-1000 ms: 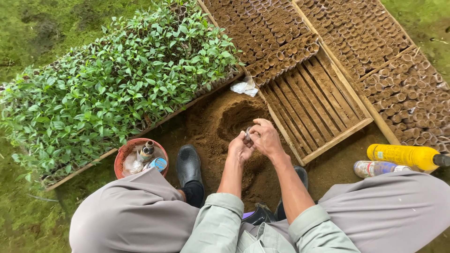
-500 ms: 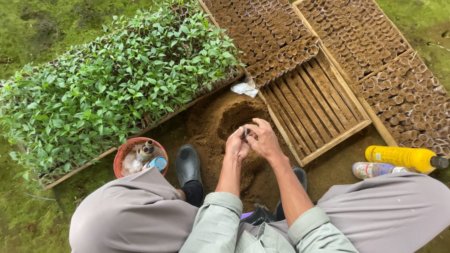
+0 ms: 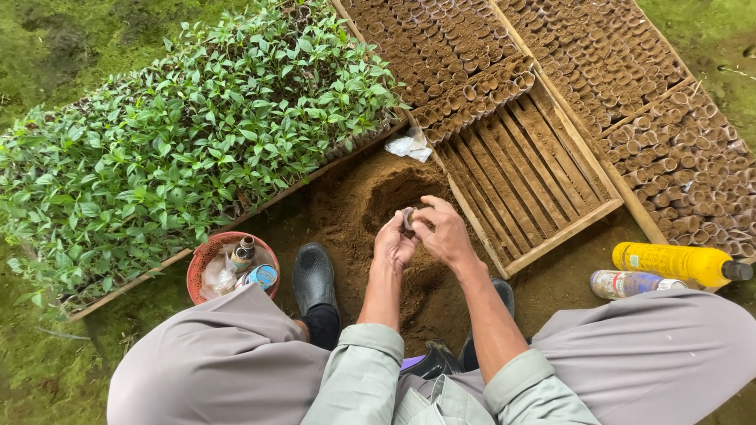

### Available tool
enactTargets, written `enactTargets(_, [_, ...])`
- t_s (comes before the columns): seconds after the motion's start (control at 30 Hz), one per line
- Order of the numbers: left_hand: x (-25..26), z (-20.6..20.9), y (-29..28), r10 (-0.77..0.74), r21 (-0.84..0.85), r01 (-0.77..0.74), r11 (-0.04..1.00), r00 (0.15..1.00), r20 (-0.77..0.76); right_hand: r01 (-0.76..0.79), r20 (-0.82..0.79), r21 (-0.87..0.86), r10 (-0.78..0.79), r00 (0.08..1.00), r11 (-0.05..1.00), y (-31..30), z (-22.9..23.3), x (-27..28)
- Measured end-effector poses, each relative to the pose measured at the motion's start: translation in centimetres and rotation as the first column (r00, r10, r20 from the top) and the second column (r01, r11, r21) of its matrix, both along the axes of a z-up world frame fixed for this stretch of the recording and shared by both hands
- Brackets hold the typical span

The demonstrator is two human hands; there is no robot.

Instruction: Filling small biodegradable seed tubes with soil using a hand trowel and packing them into a tray.

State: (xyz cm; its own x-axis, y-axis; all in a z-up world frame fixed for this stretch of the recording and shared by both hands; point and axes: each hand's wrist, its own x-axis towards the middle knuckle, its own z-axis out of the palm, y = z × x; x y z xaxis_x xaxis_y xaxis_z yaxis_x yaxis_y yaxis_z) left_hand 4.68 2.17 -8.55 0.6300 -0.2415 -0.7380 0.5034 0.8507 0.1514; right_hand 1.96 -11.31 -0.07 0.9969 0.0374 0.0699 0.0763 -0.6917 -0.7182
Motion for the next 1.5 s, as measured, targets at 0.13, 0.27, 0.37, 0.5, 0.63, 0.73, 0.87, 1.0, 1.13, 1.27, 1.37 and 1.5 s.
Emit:
enactTargets(0.13, [0.1,0.0,0.7,0.006,-0.040,-0.007,0.999,1.000,-0.017,0.103,-0.037,0.038,-0.102,0.994,0.994,-0.1,1.0,0.4])
enactTargets(0.27, [0.3,-1.5,1.7,0.027,-0.069,-0.029,0.997,0.999,-0.026,0.141,-0.217,-0.104,-0.160,0.963,0.985,-1.4,-6.3,0.9])
enactTargets(0.37, [0.4,-1.9,2.5,0.047,-0.092,-0.051,0.994,0.998,-0.047,0.072,-0.360,-0.224,-0.151,0.921,0.972,-0.9,-13.3,0.8])
enactTargets(0.5, [0.1,-3.4,3.6,0.051,-0.123,-0.056,0.991,0.998,-0.038,-0.142,-0.441,-0.408,-0.059,0.895,0.902,3.1,-11.1,-1.0])
enactTargets(0.63, [0.0,-2.9,4.5,0.063,-0.101,-0.062,0.993,0.998,0.000,-0.148,-0.402,-0.486,-0.070,0.913,0.861,5.3,-15.9,-2.8])
enactTargets(0.73, [-0.1,-2.3,4.7,0.061,-0.093,-0.059,0.994,0.998,0.021,-0.212,-0.269,-0.751,0.004,0.963,0.626,6.3,-13.6,-3.7])
enactTargets(0.87, [-0.2,-1.2,4.5,0.049,-0.093,-0.045,0.995,0.998,0.037,0.077,-0.385,-0.259,-0.176,0.906,0.963,4.9,-11.2,-3.2])
enactTargets(1.0, [0.0,-0.5,4.3,0.045,-0.081,-0.043,0.996,0.998,0.032,0.361,-0.564,-0.249,-0.438,0.701,0.899,2.3,-13.5,-1.3])
enactTargets(1.13, [0.2,-1.1,3.7,0.045,-0.072,-0.042,0.997,0.998,0.042,0.653,-0.641,0.408,-0.309,0.703,0.638,1.5,-4.0,-0.3])
enactTargets(1.27, [0.2,-1.2,3.2,0.045,-0.035,-0.044,0.998,0.998,0.034,0.637,-0.624,0.603,-0.215,0.751,0.480,1.5,0.9,1.1])
enactTargets(1.37, [0.0,-0.9,2.9,0.038,-0.020,-0.037,0.999,0.999,0.029,0.585,-0.580,0.645,-0.182,0.794,0.492,2.2,3.0,1.6])
enactTargets(1.5, [0.1,-1.9,2.5,0.040,-0.018,-0.040,0.999,0.999,0.032,0.503,-0.516,0.632,-0.164,0.841,0.589,3.4,5.6,1.9])
